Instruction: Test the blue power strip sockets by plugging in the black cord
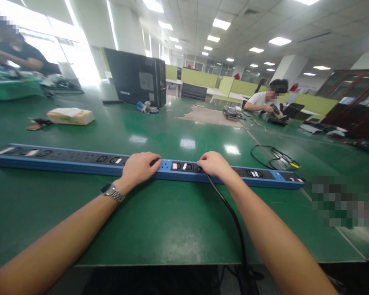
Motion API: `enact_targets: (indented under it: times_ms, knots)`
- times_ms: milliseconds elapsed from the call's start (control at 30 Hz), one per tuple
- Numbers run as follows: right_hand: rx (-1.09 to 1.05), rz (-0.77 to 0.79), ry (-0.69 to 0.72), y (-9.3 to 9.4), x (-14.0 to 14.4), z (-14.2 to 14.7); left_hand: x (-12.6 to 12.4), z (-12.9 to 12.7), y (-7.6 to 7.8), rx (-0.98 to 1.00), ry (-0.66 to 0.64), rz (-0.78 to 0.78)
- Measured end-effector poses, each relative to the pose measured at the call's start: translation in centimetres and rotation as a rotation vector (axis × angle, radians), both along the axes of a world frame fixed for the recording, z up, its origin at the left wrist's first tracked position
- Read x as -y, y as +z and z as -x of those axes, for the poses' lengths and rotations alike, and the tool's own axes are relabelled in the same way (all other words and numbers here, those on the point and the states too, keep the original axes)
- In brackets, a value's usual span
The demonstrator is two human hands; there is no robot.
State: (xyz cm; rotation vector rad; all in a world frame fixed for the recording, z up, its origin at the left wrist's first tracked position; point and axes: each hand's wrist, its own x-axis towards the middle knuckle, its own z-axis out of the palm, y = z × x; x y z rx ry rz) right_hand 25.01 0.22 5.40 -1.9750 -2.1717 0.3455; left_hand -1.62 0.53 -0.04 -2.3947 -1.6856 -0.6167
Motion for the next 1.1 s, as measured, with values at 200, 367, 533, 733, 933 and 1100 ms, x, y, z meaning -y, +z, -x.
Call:
enact_targets:
  times_ms: [200, 367, 533, 733, 933, 1100]
  knots:
    - [-0.026, 0.03, -0.075, -0.5, -0.7, 0.0, 0.0, 0.0, -0.1, 0.016, -0.002, 0.004]
    - [-0.034, 0.019, -0.083, -0.7, -0.2, 0.4, 0.0, 0.1, -0.1, 0.02, -0.016, 0.008]
    - [0.068, -0.027, -0.07, -0.6, 0.0, 0.7, 0.2, 0.2, -0.2, 0.011, -0.025, -0.007]
    - [0.129, -0.004, 0.023, 0.1, -0.8, 0.8, 0.2, 0.2, -0.1, 0.006, -0.018, -0.004]
    - [0.089, 0.021, 0.006, -0.4, -0.5, 0.8, 0.1, 0.2, 0.1, 0.009, -0.039, 0.023]
    - [0.093, -0.063, 0.025, -1.2, 0.6, 0.6, 0.2, 0.1, 0.0, 0.026, -0.032, 0.017]
